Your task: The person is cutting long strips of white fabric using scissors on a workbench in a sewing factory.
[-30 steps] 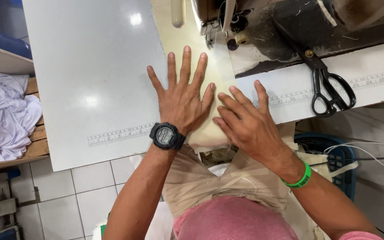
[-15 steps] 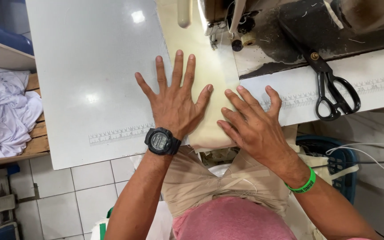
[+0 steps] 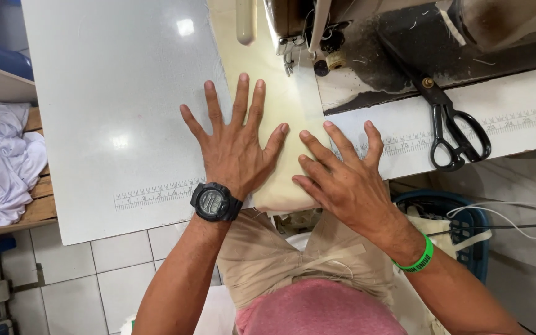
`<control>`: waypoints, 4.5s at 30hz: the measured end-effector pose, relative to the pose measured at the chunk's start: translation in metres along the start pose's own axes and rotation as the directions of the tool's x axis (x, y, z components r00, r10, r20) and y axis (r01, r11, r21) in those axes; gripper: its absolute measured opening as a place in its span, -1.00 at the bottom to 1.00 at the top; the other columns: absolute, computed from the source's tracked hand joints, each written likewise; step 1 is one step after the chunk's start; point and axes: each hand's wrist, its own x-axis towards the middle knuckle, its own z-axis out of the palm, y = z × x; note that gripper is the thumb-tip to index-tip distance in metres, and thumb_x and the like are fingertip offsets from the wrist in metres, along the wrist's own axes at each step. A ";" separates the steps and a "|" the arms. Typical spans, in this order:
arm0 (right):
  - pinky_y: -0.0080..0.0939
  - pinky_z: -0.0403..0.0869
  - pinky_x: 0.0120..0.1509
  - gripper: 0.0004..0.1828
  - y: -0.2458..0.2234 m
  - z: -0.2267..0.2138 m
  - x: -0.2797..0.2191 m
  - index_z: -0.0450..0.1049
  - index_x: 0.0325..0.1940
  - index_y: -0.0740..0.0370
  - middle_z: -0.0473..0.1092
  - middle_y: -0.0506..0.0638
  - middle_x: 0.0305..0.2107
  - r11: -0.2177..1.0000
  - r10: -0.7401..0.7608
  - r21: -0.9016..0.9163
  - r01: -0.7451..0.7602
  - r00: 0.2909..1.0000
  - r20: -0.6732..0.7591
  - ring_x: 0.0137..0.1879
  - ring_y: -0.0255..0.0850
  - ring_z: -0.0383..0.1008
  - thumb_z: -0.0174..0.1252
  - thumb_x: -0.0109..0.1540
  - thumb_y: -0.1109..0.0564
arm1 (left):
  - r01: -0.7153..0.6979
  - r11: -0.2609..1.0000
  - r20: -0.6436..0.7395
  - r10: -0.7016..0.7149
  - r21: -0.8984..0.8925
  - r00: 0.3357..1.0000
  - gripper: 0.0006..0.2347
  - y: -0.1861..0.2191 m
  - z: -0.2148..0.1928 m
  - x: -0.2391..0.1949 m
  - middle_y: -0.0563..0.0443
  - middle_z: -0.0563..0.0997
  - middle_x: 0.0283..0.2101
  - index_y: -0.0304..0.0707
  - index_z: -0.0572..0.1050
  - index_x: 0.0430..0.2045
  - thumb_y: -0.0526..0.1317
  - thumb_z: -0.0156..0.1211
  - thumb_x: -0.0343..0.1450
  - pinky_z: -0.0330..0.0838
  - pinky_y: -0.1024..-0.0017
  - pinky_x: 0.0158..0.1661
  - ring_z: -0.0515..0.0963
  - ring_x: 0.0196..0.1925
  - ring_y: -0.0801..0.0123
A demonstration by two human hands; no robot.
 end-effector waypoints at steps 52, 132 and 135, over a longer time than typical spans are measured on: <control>0.47 0.37 0.50 -0.62 -0.012 -0.056 -0.101 0.63 0.11 0.27 0.62 0.24 0.04 0.674 0.125 0.649 -0.353 0.920 0.371 0.31 0.27 0.57 0.27 0.36 -0.04 | -0.035 0.778 -0.190 -0.109 -0.628 0.976 -0.85 0.010 -0.058 -0.139 -0.05 0.71 -0.26 -0.16 0.62 -0.08 -0.14 0.34 0.58 0.51 0.19 -0.12 0.71 -0.18 0.04; -0.06 0.62 0.39 -0.32 -0.025 0.032 -0.079 0.52 0.28 0.14 0.61 0.08 0.20 0.090 0.406 0.310 -0.947 0.319 0.857 0.30 -0.04 0.64 0.45 0.16 -0.18 | -0.259 0.966 0.021 0.258 0.023 0.966 -0.29 0.018 0.003 -0.045 -0.10 -0.09 0.73 0.11 0.02 0.71 0.42 -0.20 0.70 -0.46 -0.54 0.49 -0.24 0.74 -0.04; -0.20 0.68 0.33 -0.59 -0.029 0.050 -0.095 0.71 0.03 0.36 0.69 0.11 0.00 -0.368 0.368 0.608 -0.703 0.490 0.790 0.11 -0.18 0.68 0.53 0.11 0.19 | -0.262 0.964 0.016 0.262 0.052 0.965 -0.25 0.016 0.003 -0.046 -0.07 -0.08 0.74 0.12 0.00 0.71 0.48 -0.26 0.67 -0.48 -0.52 0.49 -0.24 0.74 -0.01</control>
